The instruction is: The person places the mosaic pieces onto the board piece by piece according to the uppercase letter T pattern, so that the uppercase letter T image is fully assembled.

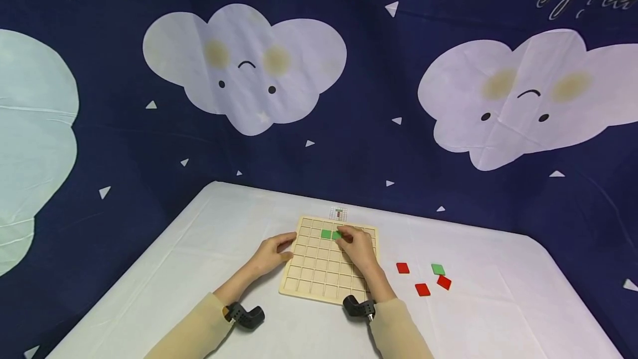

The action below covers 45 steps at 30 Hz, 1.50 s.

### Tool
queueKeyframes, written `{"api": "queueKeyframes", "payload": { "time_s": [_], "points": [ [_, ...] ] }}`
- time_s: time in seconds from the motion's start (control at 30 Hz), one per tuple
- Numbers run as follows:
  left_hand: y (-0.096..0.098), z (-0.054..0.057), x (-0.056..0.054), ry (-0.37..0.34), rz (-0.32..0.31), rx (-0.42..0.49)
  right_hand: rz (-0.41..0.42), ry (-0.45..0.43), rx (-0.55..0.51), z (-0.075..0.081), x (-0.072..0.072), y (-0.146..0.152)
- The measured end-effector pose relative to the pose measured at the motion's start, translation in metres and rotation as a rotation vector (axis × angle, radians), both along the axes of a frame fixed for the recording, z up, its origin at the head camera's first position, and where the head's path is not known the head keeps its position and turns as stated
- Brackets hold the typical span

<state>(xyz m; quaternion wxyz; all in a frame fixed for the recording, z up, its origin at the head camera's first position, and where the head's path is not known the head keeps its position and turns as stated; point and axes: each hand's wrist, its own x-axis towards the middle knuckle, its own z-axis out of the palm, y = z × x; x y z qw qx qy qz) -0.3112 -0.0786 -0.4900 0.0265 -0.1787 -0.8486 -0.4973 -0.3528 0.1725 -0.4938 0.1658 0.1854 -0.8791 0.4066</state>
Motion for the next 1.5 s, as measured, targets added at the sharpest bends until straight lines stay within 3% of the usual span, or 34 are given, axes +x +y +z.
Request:
{"api": "queueKeyframes", "payload": {
  "time_s": [0.33,0.53,0.63,0.77,0.97,1.07,1.2,1.37,1.5],
  "points": [
    [-0.001,0.001,0.0,0.017,-0.013,-0.002,-0.019,0.012,-0.046,0.001,-0.001,-0.002],
    [-0.001,0.001,-0.001,0.007,-0.012,-0.002,0.006,-0.111,-0.104,0.009,0.0,-0.001],
    [0.0,0.001,-0.001,0.01,-0.01,-0.001,0.012,-0.209,-0.179,0.017,-0.001,0.004],
    [0.0,0.0,-0.002,0.006,-0.011,0.001,0.033,-0.274,-0.245,0.035,0.001,0.017],
    [0.0,0.0,-0.002,0.007,-0.013,0.001,0.121,-0.281,-0.254,0.061,0.017,0.057],
    [-0.001,0.0,-0.002,0.01,-0.01,-0.015,0.083,-0.24,-0.243,0.066,0.026,0.086],
    [-0.002,0.003,-0.004,0.017,-0.007,-0.016,-0.055,-0.204,-0.202,0.064,0.039,0.123],
    [-0.002,0.001,-0.004,0.02,-0.021,-0.005,-0.201,-0.231,-0.104,0.055,0.057,0.163],
    [-0.002,-0.002,-0.003,0.025,-0.015,-0.001,-0.255,-0.257,0.005,0.046,0.067,0.18]
  ]
}}
